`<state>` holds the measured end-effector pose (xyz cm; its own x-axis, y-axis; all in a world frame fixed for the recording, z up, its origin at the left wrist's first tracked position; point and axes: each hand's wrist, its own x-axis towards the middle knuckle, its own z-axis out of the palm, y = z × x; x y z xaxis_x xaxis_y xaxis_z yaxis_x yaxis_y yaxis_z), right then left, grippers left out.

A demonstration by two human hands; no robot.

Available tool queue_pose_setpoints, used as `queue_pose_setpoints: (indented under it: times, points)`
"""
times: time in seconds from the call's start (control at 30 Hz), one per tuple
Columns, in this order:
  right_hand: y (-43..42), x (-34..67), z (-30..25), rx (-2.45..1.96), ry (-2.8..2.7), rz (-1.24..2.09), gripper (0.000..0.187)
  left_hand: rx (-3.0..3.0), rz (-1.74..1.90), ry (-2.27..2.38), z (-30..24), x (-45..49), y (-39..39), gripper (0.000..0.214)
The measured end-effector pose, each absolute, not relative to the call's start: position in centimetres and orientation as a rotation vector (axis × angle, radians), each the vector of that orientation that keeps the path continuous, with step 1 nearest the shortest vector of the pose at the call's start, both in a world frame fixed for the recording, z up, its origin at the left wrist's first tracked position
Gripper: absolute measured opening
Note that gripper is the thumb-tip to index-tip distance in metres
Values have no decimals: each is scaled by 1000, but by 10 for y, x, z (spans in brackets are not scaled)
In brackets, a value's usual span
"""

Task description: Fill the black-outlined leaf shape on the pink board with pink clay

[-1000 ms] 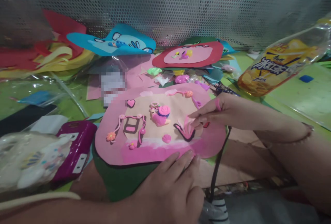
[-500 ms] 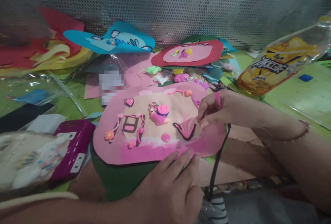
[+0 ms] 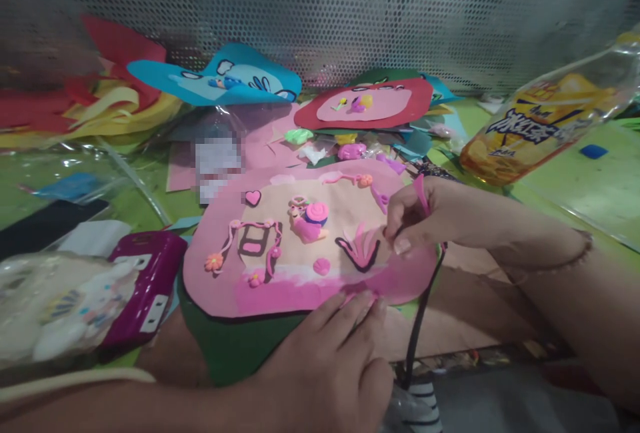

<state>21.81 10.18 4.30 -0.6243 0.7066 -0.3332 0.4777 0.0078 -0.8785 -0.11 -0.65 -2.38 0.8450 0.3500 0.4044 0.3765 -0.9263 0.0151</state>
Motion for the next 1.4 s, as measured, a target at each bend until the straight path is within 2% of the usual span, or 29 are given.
queue_pose_setpoints:
  times: [0.13, 0.6, 0.87, 0.97, 1.1, 1.23, 1.4]
  points:
    - [101, 218, 44, -1303, -2047, 1616, 23, -2968, -607, -613, -27, -2, -8, 16]
    - [103, 218, 43, -1126, -1878, 1926, 7, -2938, -645, -602, -30, -1, -8, 23]
    - [105, 221, 39, -1107, -1848, 1865, 25, -2948, -690, -598, -32, 0, -8, 23]
    - [106, 219, 39, -1095, -1873, 1843, 26, -2817, -882, -550, -39, 2, -7, 19]
    - [108, 217, 35, -1032, -1826, 1871, 22, -2827, -734, -584, -40, 1, -6, 11]
    - [111, 219, 27, -1066, -1631, 2013, 25, -2778, -759, -575, -42, 1, -7, 9]
    - [116, 222, 22, -1074, -1497, 2043, 28, -2750, -775, -588, -48, 1, -7, 13]
